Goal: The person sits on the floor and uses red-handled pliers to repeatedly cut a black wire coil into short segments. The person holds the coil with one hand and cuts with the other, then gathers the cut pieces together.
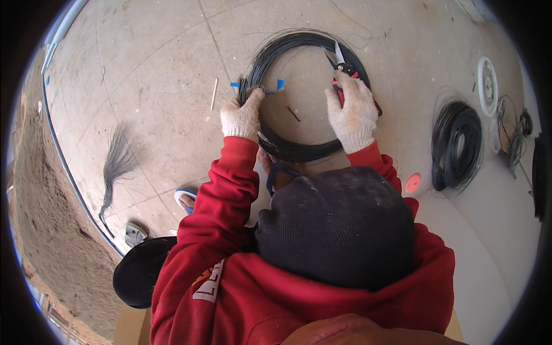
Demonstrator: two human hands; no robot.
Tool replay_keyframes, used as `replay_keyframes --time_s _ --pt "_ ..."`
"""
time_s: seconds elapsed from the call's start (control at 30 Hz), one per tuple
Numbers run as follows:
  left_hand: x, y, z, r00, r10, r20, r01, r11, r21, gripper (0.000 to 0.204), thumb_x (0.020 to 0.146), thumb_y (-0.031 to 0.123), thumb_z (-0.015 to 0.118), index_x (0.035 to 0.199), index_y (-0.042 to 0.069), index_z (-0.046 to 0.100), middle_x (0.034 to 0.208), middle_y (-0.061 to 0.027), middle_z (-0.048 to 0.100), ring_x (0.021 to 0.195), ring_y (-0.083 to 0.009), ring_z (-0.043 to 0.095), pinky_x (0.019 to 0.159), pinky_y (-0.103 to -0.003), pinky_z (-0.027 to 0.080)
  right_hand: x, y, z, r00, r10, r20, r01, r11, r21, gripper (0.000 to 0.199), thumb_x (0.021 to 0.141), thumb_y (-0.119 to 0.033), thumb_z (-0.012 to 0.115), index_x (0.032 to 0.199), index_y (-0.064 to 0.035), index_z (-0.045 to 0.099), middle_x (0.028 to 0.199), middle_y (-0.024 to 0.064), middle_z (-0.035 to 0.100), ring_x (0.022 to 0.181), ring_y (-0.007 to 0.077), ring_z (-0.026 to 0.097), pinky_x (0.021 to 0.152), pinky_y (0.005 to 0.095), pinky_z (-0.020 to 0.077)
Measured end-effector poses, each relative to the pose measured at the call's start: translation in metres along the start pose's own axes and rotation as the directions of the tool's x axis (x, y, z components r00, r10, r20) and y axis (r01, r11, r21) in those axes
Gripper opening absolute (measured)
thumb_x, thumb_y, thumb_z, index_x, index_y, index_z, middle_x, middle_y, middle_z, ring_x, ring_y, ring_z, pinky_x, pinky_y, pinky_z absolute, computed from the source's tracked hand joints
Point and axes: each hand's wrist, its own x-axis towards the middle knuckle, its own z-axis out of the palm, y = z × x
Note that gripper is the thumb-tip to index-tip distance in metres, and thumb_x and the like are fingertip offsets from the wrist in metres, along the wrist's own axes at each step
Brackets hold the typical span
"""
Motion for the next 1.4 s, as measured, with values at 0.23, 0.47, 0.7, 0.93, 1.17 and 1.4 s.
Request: replay_keyframes --time_s 0.23,0.47,0.7,0.93,1.17,1.4 --pt "0.005 -0.005 0.002 1.000 0.027 -0.003 -0.027 0.994 -0.109 0.022 0.086 0.014 0.072 0.101 -0.002 0.071 0.078 -0.0017 0.065 0.061 -0.0078 0.056 0.054 -0.021 0.041 0.007 0.074 -0.004 0.945 0.195 0.264 -0.069 0.903 -0.423 0.039 0.081 -0.029 0.069 0.113 -0.0092 0.060 0.098 0.0128 0.065 0.093 0.0342 0.064 0.079 0.0469 0.0529" --pt "-0.003 -0.005 0.008 0.989 0.100 -0.107 -0.093 0.993 0.067 0.023 0.086 0.011 0.072 0.102 -0.004 0.069 0.088 -0.0052 0.068 0.076 -0.0111 0.061 0.071 -0.023 0.049 0.003 0.047 -0.030 0.866 0.182 0.466 -0.238 0.969 0.063 0.037 0.073 -0.011 0.061 0.109 -0.0035 0.057 0.099 0.0185 0.063 0.093 0.0390 0.062 0.082 0.0468 0.0502" --pt "-0.012 -0.001 0.008 0.975 0.178 -0.132 -0.158 0.976 0.151 0.023 0.085 0.012 0.072 0.101 -0.005 0.070 0.086 -0.0058 0.069 0.076 -0.0112 0.061 0.072 -0.025 0.049 -0.014 0.024 -0.014 0.847 0.081 0.525 -0.101 0.995 0.009 0.046 0.077 -0.012 0.060 0.120 -0.0031 0.050 0.118 0.0244 0.054 0.106 0.0444 0.057 0.088 0.0499 0.0488" --pt "-0.018 0.004 0.012 0.961 0.232 -0.151 -0.179 0.938 0.297 0.021 0.085 0.011 0.071 0.099 -0.005 0.071 0.084 -0.0064 0.069 0.074 -0.0114 0.061 0.070 -0.025 0.049 -0.021 0.040 -0.013 0.861 -0.046 0.506 -0.100 0.961 0.257 0.042 0.075 0.000 0.055 0.117 -0.0029 0.050 0.102 0.0244 0.060 0.095 0.0464 0.058 0.085 0.0524 0.0470" --pt "-0.005 -0.003 0.004 0.988 0.155 0.014 -0.153 0.983 -0.105 0.015 0.087 0.009 0.070 0.097 -0.002 0.069 0.079 -0.0046 0.067 0.057 -0.0074 0.053 0.050 -0.021 0.041 -0.005 0.066 -0.039 0.702 -0.282 0.654 -0.026 0.907 0.420 0.047 0.072 0.007 0.049 0.119 0.0023 0.051 0.102 0.0284 0.059 0.097 0.0482 0.056 0.082 0.0476 0.0460" --pt "-0.017 0.011 0.004 0.994 0.096 0.057 -0.098 0.995 0.033 0.016 0.088 0.014 0.067 0.096 0.000 0.067 0.077 -0.0036 0.066 0.058 -0.0070 0.054 0.050 -0.021 0.040 0.032 0.024 -0.032 0.454 -0.312 0.835 -0.069 0.922 0.382 0.024 0.073 0.004 0.051 0.097 0.0012 0.050 0.080 0.0258 0.057 0.077 0.0474 0.056 0.068 0.0489 0.0432"
